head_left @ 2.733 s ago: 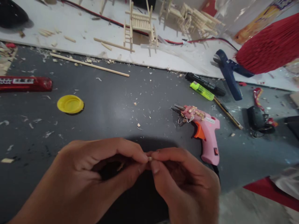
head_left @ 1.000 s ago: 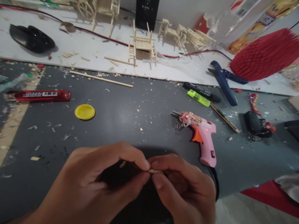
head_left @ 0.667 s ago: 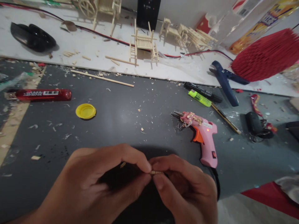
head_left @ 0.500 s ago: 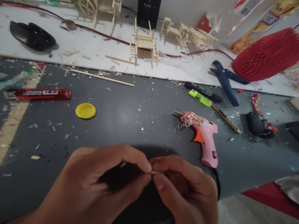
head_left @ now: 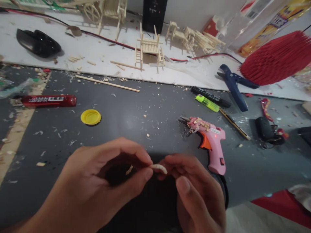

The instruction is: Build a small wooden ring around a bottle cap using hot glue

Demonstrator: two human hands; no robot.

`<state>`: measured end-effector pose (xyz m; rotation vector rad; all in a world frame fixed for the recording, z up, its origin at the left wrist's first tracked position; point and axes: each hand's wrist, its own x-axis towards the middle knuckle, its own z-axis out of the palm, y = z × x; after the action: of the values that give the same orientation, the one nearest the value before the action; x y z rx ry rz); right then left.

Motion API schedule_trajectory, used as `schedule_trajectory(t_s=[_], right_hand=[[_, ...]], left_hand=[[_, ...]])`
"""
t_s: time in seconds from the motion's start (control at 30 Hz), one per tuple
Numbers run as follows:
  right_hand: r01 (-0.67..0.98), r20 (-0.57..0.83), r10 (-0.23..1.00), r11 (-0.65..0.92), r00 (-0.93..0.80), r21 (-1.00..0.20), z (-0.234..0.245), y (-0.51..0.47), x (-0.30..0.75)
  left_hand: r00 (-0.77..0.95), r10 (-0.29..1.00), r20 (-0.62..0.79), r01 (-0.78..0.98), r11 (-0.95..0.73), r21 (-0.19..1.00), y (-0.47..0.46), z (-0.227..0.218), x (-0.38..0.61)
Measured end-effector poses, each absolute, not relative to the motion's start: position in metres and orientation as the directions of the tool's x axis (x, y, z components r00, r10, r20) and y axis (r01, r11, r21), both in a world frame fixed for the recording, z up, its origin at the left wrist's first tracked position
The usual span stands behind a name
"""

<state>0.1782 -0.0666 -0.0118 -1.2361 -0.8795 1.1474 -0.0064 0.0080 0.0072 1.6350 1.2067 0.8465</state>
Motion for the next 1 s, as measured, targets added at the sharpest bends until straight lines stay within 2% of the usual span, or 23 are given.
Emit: schedule_trajectory(t_s=[0.1, 0.27, 0.5, 0.67, 0.83, 1.0], right_hand=[[-0.113, -0.08, 0.966, -0.053, 0.246, -0.992, -0.01, -0.065, 0.179], [-0.051, -0.142, 0.927, -0.132, 0.347, -0.99, -0.003, -0.064, 0.168], [-0.006, -0.053, 0.971, -0.053, 0.233, -0.999, 0.0, -0.054, 0.175], [-0.085, -0.08, 0.975, -0.063, 0.209, -0.994, -0.001, -0.055, 0.174], [-0.091, -0.025, 0.974, -0.005, 0.223, -0.996, -0.004, -0.056, 0.172], [-0.122, -0.012, 0.98, 0.013, 0.201, -0.992, -0.003, -0.055, 0.167]], left_hand=[[0.317, 0.945, -0.081, 0.327, -0.028, 0.945, 0.01, 0.006, -0.008], [0.32, 0.941, -0.108, 0.285, 0.013, 0.958, 0.012, 0.007, -0.005], [0.43, 0.87, -0.242, 0.105, 0.218, 0.97, 0.014, 0.009, -0.002], [0.44, 0.866, -0.237, 0.124, 0.203, 0.971, 0.015, 0.01, -0.003], [0.367, 0.905, -0.216, 0.108, 0.189, 0.976, 0.02, 0.013, -0.006], [0.422, 0.878, -0.228, 0.069, 0.22, 0.973, 0.025, 0.015, -0.007]])
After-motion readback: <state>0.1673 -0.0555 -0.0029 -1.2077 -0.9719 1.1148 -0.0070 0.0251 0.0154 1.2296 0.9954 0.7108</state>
